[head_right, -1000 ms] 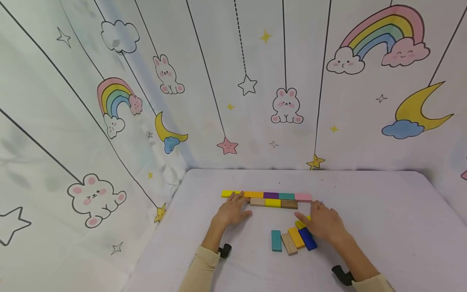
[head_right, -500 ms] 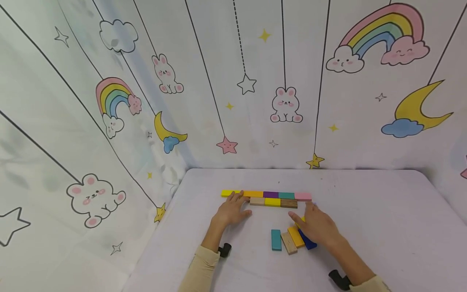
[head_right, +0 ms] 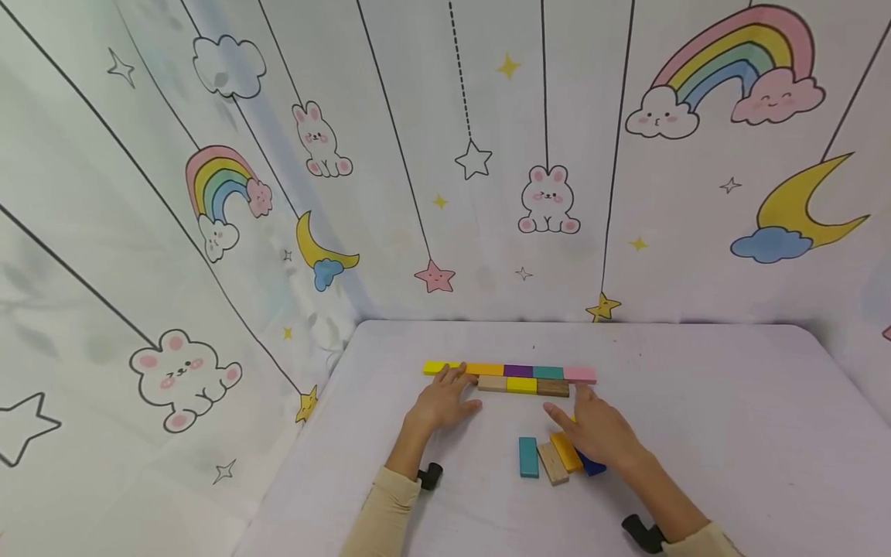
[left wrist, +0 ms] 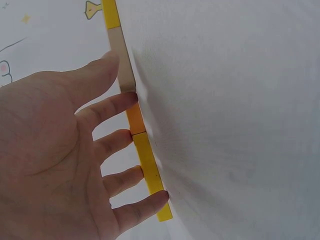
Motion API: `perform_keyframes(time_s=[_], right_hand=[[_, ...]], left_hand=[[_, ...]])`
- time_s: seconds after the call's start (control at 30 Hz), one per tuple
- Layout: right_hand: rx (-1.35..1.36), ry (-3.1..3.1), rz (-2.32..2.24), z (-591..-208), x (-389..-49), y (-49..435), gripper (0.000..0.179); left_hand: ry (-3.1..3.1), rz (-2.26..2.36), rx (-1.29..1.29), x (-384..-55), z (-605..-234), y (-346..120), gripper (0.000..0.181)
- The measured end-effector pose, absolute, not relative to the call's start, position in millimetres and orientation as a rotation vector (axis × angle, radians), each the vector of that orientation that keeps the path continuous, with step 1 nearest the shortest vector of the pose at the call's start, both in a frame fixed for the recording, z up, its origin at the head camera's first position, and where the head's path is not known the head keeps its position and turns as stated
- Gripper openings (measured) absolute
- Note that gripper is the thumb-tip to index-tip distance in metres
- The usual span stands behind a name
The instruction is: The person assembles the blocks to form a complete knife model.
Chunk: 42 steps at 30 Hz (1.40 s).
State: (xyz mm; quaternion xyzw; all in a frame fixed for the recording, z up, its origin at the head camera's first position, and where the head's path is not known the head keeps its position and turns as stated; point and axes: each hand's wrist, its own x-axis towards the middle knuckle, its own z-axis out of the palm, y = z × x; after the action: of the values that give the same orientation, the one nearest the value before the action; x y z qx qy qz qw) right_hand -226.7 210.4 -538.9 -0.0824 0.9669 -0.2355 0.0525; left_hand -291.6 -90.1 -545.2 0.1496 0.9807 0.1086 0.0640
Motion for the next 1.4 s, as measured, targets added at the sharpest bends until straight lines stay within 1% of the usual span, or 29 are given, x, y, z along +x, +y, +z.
perform_keyframes(time_s=[0.33, 0.97, 1.4], right_hand=[[-0.247, 2.919, -0.741, -542, -232, 204, 0.111], [-0.298, 2.946, -0.815, -548, -234, 192, 0.107], [-0.246, 2.897, -0.943, -551, -237, 189, 0.107]], left_hand=[[2.961, 0.311, 0.441, -292, -546, -90, 0.053], [2.945, 0.296, 0.425, -292, -547, -89, 0.054], [2.939, 0.226, 0.41, -299, -553, -90, 0.056]])
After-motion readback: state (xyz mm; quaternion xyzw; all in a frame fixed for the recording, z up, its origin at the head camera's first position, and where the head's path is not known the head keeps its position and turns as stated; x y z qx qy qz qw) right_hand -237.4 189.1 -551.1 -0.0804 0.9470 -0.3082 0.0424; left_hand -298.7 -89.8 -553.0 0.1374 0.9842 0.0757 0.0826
